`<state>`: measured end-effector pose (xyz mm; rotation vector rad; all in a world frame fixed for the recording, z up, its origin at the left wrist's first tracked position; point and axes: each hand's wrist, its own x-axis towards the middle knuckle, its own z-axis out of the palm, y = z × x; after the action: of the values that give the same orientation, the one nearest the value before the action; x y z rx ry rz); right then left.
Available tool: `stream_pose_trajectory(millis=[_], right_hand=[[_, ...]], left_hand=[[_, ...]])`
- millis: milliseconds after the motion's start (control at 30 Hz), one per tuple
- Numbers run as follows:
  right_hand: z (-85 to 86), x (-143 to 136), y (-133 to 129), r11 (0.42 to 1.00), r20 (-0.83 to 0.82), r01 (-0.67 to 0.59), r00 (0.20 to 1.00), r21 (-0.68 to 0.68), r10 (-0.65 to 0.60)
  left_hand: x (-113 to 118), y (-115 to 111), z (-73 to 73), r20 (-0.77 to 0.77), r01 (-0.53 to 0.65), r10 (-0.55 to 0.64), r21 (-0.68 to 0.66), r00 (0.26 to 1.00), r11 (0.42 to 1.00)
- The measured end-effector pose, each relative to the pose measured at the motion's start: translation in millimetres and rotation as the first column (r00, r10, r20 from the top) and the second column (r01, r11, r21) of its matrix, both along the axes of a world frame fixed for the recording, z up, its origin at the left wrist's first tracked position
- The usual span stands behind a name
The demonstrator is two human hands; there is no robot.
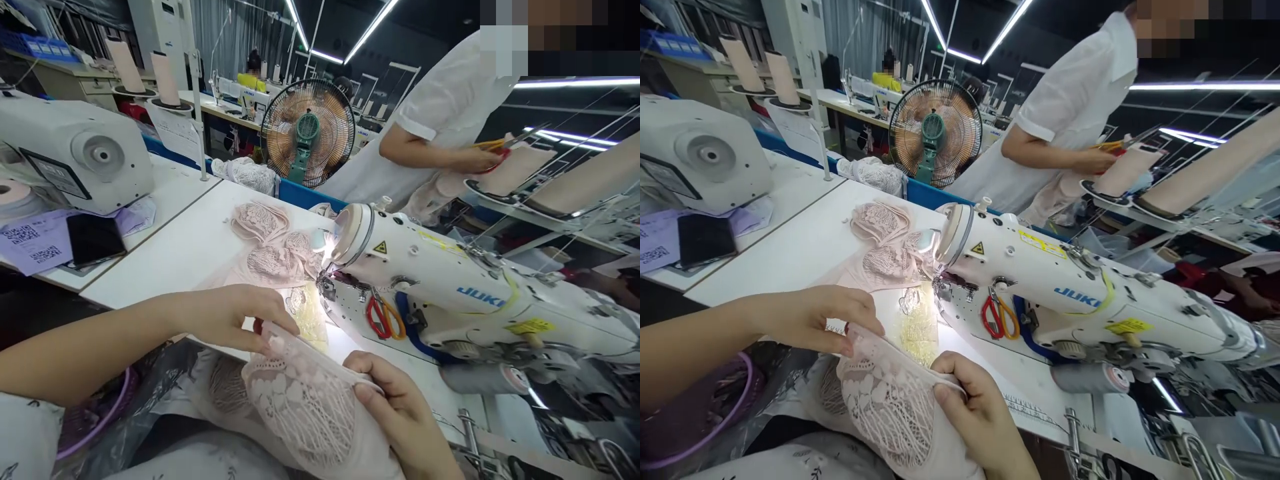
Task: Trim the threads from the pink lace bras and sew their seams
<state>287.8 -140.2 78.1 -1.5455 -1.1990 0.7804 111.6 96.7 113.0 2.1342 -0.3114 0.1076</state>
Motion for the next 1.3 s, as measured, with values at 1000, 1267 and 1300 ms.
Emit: stream_pose_trajectory(millis=[1000,1267,1300], right_hand=[[26.2,1,26,0.865,0.806,-0.097,0.426,0.493,-0.411],[-69.0,-9,71,0.914,0.959,-0.331,0.232,0.233,-0.16],[-80.3,-15,72,0.922,0.963,-0.338,0.246,0.188,-0.106]], left_hand=[[-18,15,16.7,0.335,-0.38,0.336,0.075,0.88,0.922],[-43,36,-85.2,0.156,-0.352,0.321,0.25,0.934,0.902],[-49,35,-98.6,0.121,-0.35,0.33,0.262,0.936,0.899]])
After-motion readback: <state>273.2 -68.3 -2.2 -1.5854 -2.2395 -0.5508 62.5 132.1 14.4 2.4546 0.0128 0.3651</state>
